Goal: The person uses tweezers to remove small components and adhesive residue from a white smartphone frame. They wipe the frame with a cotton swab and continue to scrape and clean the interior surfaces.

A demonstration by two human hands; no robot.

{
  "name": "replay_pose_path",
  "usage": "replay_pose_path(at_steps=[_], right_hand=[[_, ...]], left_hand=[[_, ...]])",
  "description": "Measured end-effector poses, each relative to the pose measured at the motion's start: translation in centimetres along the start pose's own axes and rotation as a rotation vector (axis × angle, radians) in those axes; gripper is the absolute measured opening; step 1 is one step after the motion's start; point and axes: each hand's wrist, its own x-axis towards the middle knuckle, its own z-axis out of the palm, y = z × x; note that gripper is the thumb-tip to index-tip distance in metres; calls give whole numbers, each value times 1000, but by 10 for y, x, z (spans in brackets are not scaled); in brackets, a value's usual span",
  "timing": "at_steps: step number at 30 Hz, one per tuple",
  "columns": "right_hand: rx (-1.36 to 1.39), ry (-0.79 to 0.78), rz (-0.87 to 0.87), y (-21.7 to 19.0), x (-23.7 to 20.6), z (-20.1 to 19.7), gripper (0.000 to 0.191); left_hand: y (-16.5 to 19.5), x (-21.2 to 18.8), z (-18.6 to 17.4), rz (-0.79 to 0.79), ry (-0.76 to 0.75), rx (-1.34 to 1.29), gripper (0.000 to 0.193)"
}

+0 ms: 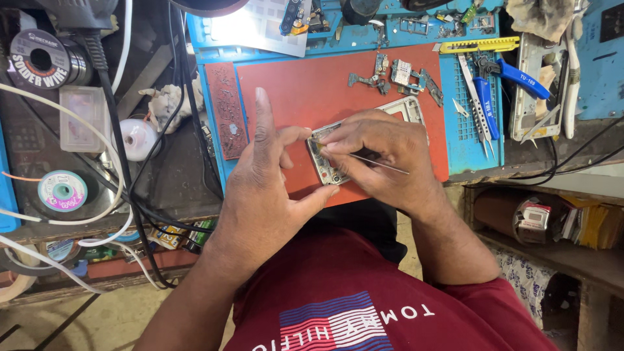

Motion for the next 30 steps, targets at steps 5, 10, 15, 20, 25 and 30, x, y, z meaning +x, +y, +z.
replay_pose_path(at_steps=[5, 10, 15, 20, 25, 30], right_hand=[[-41, -24, -43, 2, 0, -2, 12], [-40, -26, -70, 0, -3, -3, 12], [-51, -66, -81, -4, -12, -6, 15], [-17, -137, -101, -6, -14, -15, 14], [33, -116, -3, 1, -3, -14, 11], [121, -39, 54, 3, 5, -5, 12]], left_hand=[[0, 0, 1, -32, -4, -22, 138], [0, 0, 1, -43, 1, -26, 140], [-2, 1, 2, -22, -1, -17, 139], [-1, -1, 3, -8, 19, 10, 139], [0, 0, 1, 14, 27, 29, 139], [2, -1, 1, 13, 30, 22, 139]])
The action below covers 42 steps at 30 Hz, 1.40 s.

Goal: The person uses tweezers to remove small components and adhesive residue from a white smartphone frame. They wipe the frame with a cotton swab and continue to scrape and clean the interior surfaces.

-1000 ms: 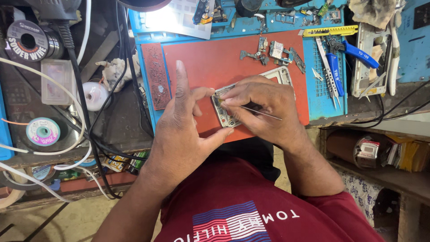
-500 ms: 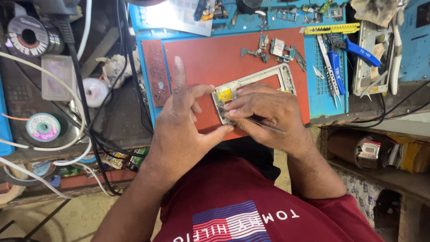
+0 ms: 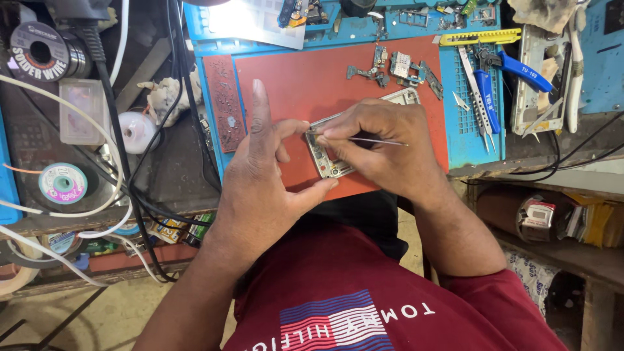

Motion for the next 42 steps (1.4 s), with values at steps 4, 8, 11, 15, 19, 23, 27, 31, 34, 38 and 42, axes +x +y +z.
replay_pose_path(at_steps=[4, 8, 11, 15, 19, 23, 27, 31, 34, 38, 42], right_hand=[[-31, 39, 14, -3, 0, 4, 11], [-50, 31, -44, -2, -1, 4, 13], [-64, -30, -102, 1, -1, -2, 12], [-65, -104, -123, -1, -3, -12, 11], [-83, -109, -116, -4, -4, -11, 11], [-87, 11, -45, -2, -3, -1, 12], [-33, 49, 8, 0, -1, 4, 10], [-5, 100, 92, -1, 0, 7, 9], [0, 129, 156, -3, 0, 10, 11], [-22, 167, 112, -6, -3, 13, 10], [-72, 184, 143, -7, -4, 12, 11]], left_hand=[[0, 0, 0, -19, -6, -25, 138], [0, 1, 0, -23, -8, -16, 138], [1, 1, 0, -36, -12, -19, 139], [0, 2, 0, -42, -20, -36, 139], [-2, 2, 0, -2, -4, 8, 139], [1, 0, 0, -21, -7, -4, 137], [2, 0, 0, -11, 2, 11, 138], [1, 0, 1, -21, 2, 13, 139], [2, 1, 1, -25, 3, 4, 139], [5, 3, 0, -30, -2, 3, 137], [9, 4, 2, -18, -17, 47, 132]])
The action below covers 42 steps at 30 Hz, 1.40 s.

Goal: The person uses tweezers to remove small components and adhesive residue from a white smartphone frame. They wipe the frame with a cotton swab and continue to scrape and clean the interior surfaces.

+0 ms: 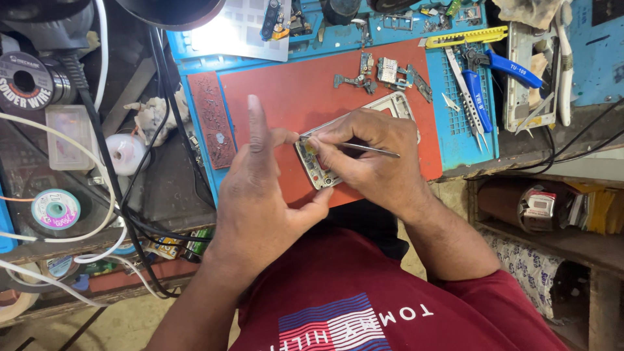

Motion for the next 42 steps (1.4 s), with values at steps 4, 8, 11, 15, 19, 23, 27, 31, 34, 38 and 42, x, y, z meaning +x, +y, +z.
replay_pose_path(at_steps=[4, 8, 11, 15, 19, 23, 27, 31, 34, 38, 42], right_hand=[[-25, -18, -71, -1, 1, -1, 12], [-55, -5, -137, -5, 0, 0, 15], [-65, 34, -153, -9, -2, 1, 16], [3, 69, -139, -9, -5, 1, 14], [8, 76, -24, -5, -8, -4, 11], [-93, 126, -14, 3, -8, -14, 10], [-124, 184, 85, 7, -10, -23, 8], [-138, 226, 118, 12, -9, -29, 9], [-181, 229, 87, 17, -11, -32, 9], [-227, 272, 21, 24, -15, -40, 11], [-273, 361, 34, 35, -14, -58, 15]], left_hand=[[3, 1, 4, 99, 49, 103, 131], [7, 1, 3, 67, 41, 110, 132], [10, 5, 6, 47, 55, 81, 131], [12, 5, 9, -11, 56, 71, 130], [12, 3, 10, 1, 46, 80, 129], [12, 2, 9, 18, 37, 86, 126], [12, 2, 8, 32, 34, 94, 125], [11, 2, 8, 17, 21, 93, 124], [10, 2, 9, 13, 20, 82, 124], [11, 2, 8, 10, 22, 85, 123], [12, 2, 7, -11, 13, 94, 123]])
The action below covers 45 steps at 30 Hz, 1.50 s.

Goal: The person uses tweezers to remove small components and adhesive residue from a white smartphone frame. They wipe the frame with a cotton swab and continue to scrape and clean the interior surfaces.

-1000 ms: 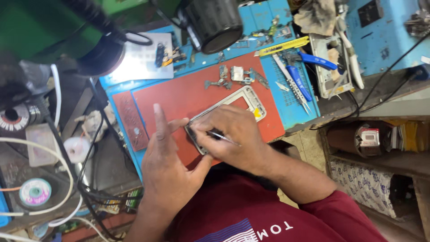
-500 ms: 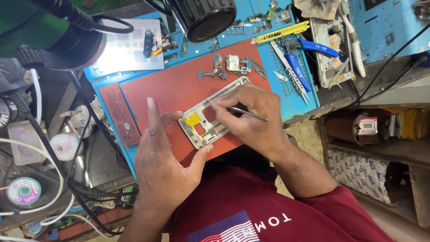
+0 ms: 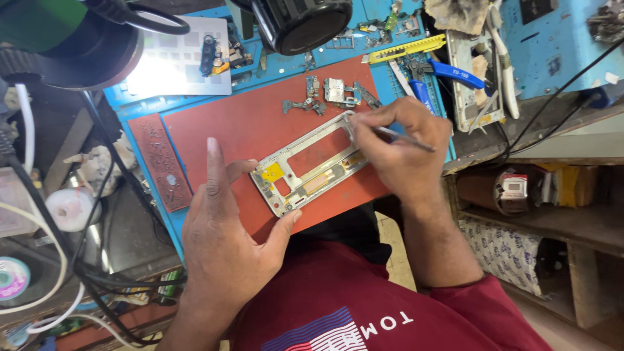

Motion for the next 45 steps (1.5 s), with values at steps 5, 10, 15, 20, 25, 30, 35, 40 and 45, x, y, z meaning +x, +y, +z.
replay_pose_path(at_steps=[5, 10, 15, 20, 25, 30, 35, 40, 45], right_hand=[[69, -8, 68, 14, -1, -7, 11], [59, 30, 94, 11, -3, -5, 10], [-136, 82, -118, -13, -2, -3, 12], [129, -183, -110, -49, -20, 24, 13], [248, -315, -178, -54, -14, 44, 15], [313, -357, -115, -51, -10, 49, 15], [306, -366, -133, -47, -12, 50, 14], [286, -380, -145, -47, -10, 50, 14], [285, -346, -91, -52, -10, 52, 13]], left_hand=[[0, 1, 1, 18, 17, -10, 123], [1, 0, 1, 19, 27, -7, 124], [-3, 0, -3, -84, -37, -61, 129], [-10, -2, -3, -15, -14, -79, 135], [-15, -4, -4, 54, 21, -126, 138], [-18, -3, -7, 3, -15, -212, 137], [-20, -4, -6, 29, 4, -221, 135], [-20, -4, -5, 14, -7, -210, 135], [-16, -3, -6, 85, 55, -150, 134]])
